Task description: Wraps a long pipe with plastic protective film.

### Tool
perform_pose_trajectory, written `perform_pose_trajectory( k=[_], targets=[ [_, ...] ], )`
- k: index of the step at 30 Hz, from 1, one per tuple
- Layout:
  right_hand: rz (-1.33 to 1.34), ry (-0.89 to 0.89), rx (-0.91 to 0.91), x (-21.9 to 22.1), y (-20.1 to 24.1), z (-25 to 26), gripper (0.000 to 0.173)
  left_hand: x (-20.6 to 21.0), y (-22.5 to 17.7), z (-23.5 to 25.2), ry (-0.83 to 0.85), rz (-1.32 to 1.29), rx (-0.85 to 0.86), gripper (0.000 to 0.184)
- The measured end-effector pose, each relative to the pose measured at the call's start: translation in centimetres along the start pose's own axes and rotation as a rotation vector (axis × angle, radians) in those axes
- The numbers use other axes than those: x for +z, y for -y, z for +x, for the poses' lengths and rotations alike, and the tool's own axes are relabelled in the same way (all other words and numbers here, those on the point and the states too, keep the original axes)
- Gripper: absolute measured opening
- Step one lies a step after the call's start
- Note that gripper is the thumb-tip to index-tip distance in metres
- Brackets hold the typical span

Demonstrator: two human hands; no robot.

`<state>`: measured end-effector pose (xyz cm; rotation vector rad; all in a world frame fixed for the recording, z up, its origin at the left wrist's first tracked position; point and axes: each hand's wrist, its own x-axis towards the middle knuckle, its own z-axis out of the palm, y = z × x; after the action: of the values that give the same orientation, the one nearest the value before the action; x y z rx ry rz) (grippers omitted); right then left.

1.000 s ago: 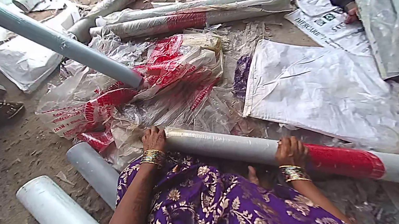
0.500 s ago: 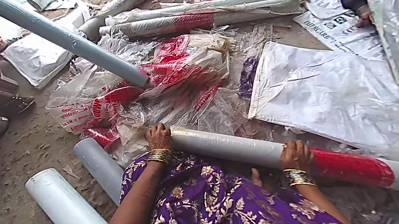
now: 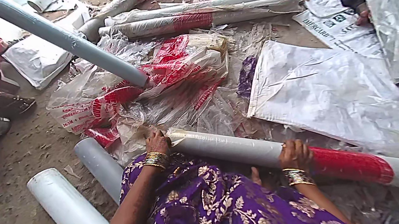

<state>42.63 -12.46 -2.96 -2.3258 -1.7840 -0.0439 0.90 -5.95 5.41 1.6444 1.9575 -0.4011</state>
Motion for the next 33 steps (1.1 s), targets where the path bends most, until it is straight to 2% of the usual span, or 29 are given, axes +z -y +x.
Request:
perform_pose_trajectory(
  k=[2,5,11,17,26,33],
  targets=[
    [-0.004,-0.005,0.003,0.0,0.0,0.1,0.033,-0.4,0.7,0.2,-0.005,-0.070,0.025,0.028],
    [0.002,-0.008,0.006,0.0,0.2,0.1,0.032,-0.6,1.5,0.4,-0.106,-0.177,0.027,0.033],
    [0.003,-0.002,0.021,0.1,0.2,0.1,0.033,-0.6,1.0,1.3,-0.209,-0.189,-0.008,0.032],
    [0.003,-0.006,0.011,0.2,0.0,0.0,0.034,-0.7,0.7,1.1,-0.120,-0.090,-0.069,0.032],
    [0.025,-0.040,0.001,0.7,-0.3,-0.1,0.032,0.1,0.2,1.0,-0.198,-0.073,-0.046,0.027],
    [0.007,-0.042,-0.004,0.4,0.0,-0.1,0.031,0.3,1.0,1.9,-0.100,-0.148,-0.037,0.037]
  ],
)
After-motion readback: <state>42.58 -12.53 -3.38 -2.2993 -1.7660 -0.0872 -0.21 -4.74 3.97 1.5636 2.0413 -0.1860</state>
